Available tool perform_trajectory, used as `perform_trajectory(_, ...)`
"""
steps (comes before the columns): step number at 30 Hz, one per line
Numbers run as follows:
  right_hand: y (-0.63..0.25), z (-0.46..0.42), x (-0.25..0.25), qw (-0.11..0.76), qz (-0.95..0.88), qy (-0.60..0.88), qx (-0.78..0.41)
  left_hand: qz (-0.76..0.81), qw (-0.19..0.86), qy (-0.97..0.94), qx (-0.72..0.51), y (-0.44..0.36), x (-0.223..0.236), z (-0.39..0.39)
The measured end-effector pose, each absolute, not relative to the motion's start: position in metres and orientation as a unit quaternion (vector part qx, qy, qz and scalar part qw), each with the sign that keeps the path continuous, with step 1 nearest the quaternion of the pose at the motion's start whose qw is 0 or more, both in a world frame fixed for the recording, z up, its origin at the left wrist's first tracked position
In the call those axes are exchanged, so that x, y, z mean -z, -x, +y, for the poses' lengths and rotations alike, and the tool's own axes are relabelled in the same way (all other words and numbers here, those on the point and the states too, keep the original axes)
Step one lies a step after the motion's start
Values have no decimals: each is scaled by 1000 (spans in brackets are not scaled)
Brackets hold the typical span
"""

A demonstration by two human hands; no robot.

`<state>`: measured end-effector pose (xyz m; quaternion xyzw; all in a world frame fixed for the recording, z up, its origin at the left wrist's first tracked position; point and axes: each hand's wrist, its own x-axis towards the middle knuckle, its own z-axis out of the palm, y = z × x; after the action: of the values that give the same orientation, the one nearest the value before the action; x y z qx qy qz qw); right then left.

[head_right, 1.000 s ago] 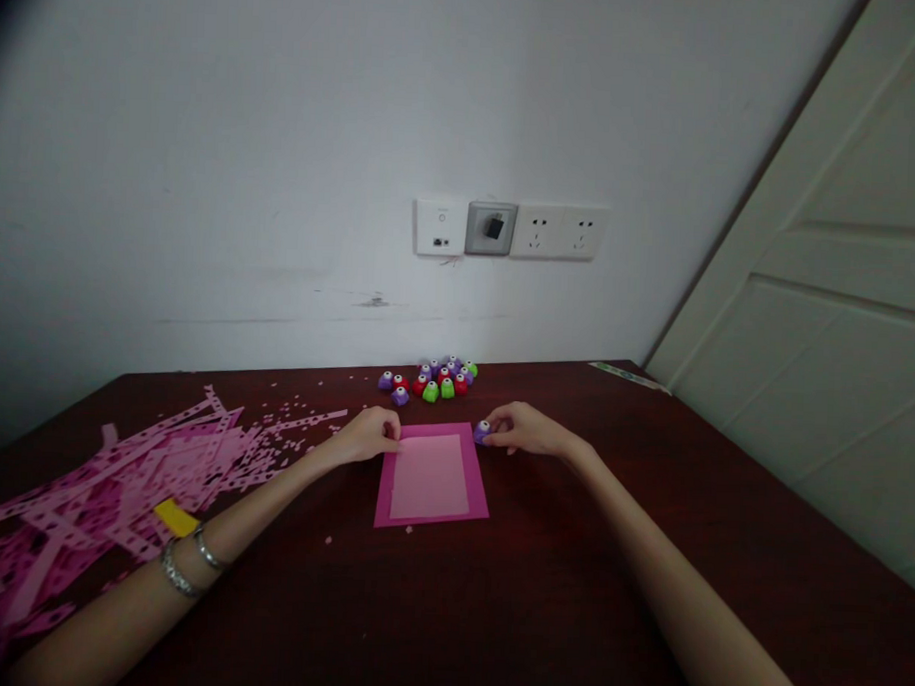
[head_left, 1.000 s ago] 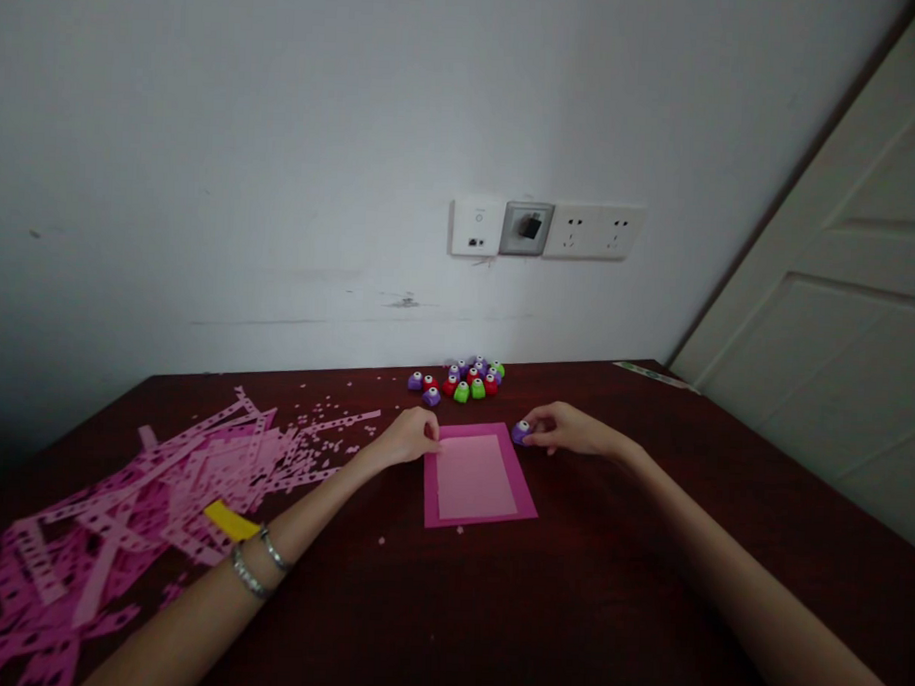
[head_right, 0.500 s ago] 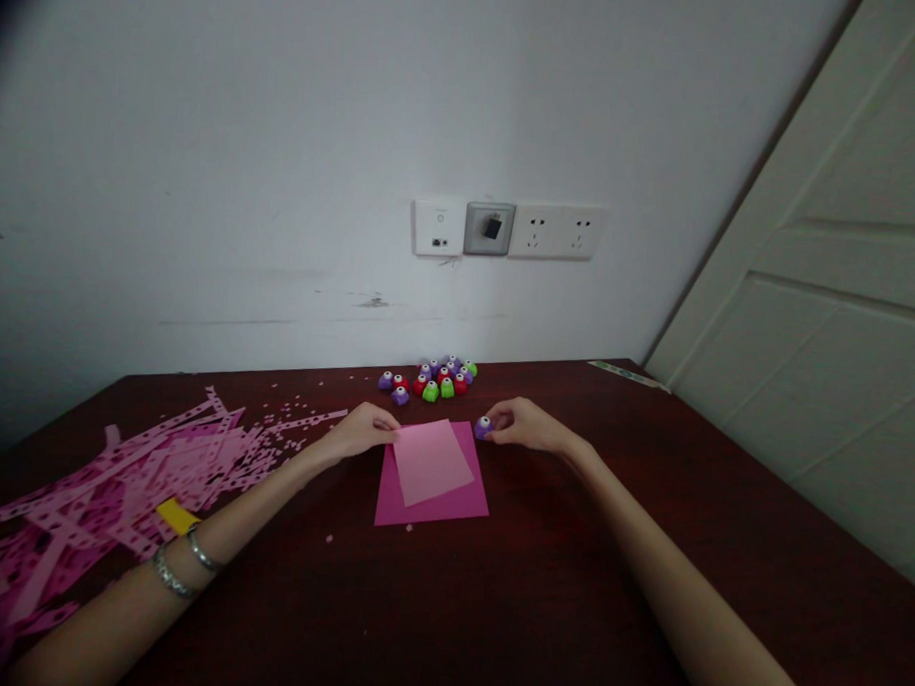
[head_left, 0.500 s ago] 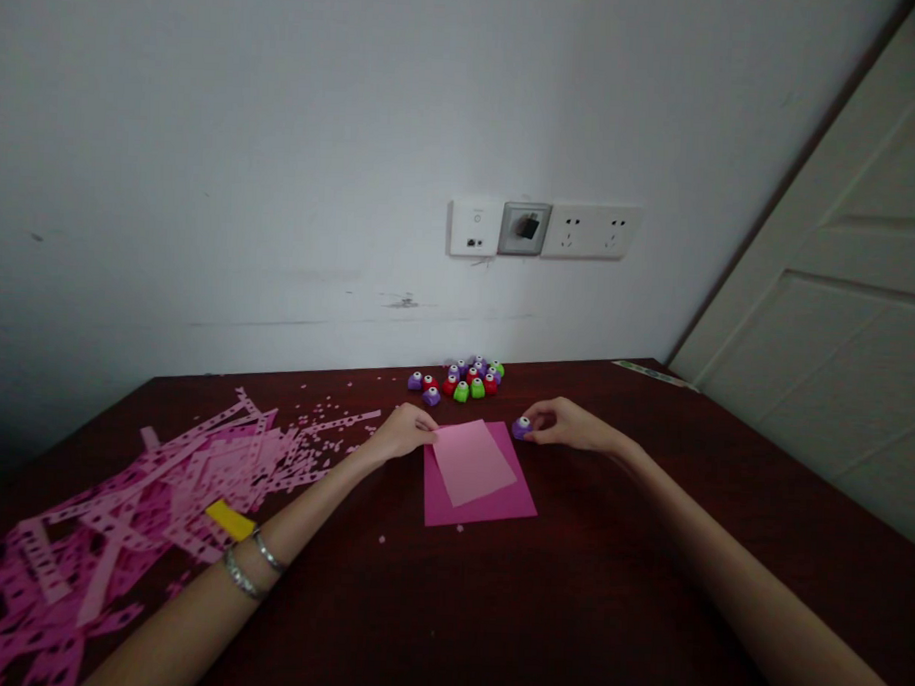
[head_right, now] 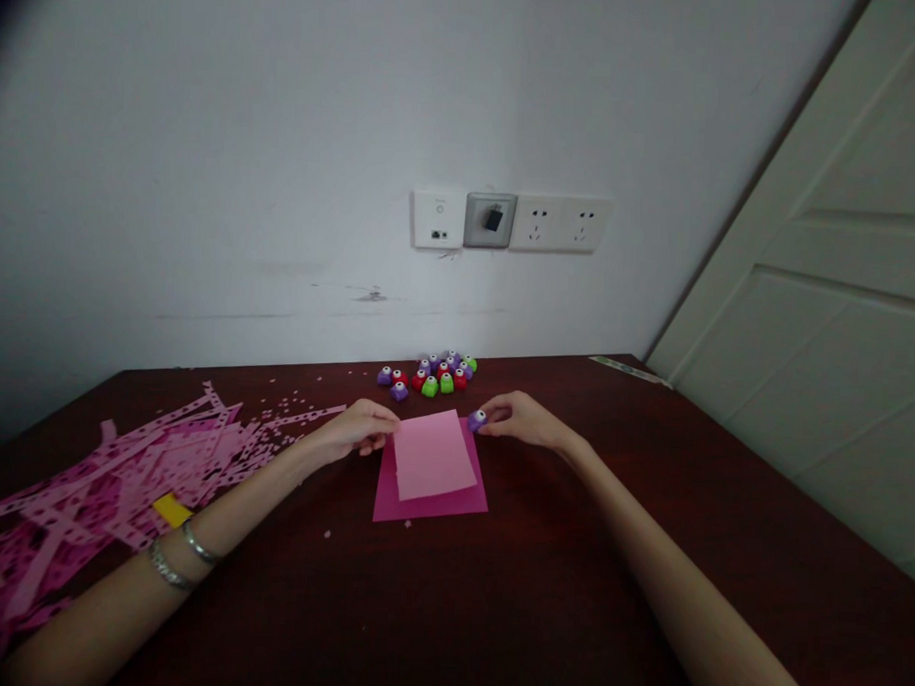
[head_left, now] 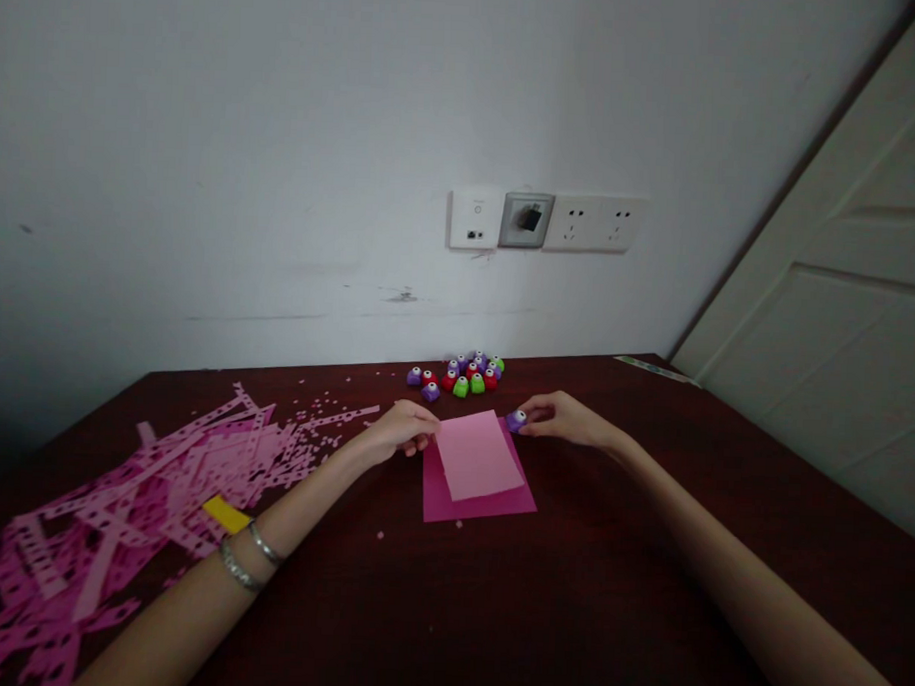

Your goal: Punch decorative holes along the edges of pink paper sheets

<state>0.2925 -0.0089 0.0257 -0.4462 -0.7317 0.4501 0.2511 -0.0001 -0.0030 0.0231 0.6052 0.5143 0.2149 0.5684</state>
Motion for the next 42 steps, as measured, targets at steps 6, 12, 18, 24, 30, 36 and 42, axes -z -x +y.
perform_trajectory(6,-287,-11,-25,234,-744,437,-448,516,590,-583,-216,-1,-21,-4)
perform_trajectory(12,-283,-13,-27,227,-747,438,-446,514,593,-584,-209,-2,-20,-5)
perform_trajectory(18,-281,-13,-27,228,-749,435,-444,512,601,-579,-205,-1,-17,-3)
perform_trajectory(24,-281,-13,-27,220,-753,434,-443,510,608,-574,-203,-1,-15,-2)
perform_trajectory(30,-280,-14,-27,217,-758,436,-434,505,609,-573,-215,-2,-16,-4)
perform_trajectory(36,-280,-13,-25,224,-756,431,-438,505,610,-572,-214,-2,-16,-5)
perform_trajectory(42,-279,-13,-25,218,-761,432,-432,504,610,-572,-215,-1,-14,-3)
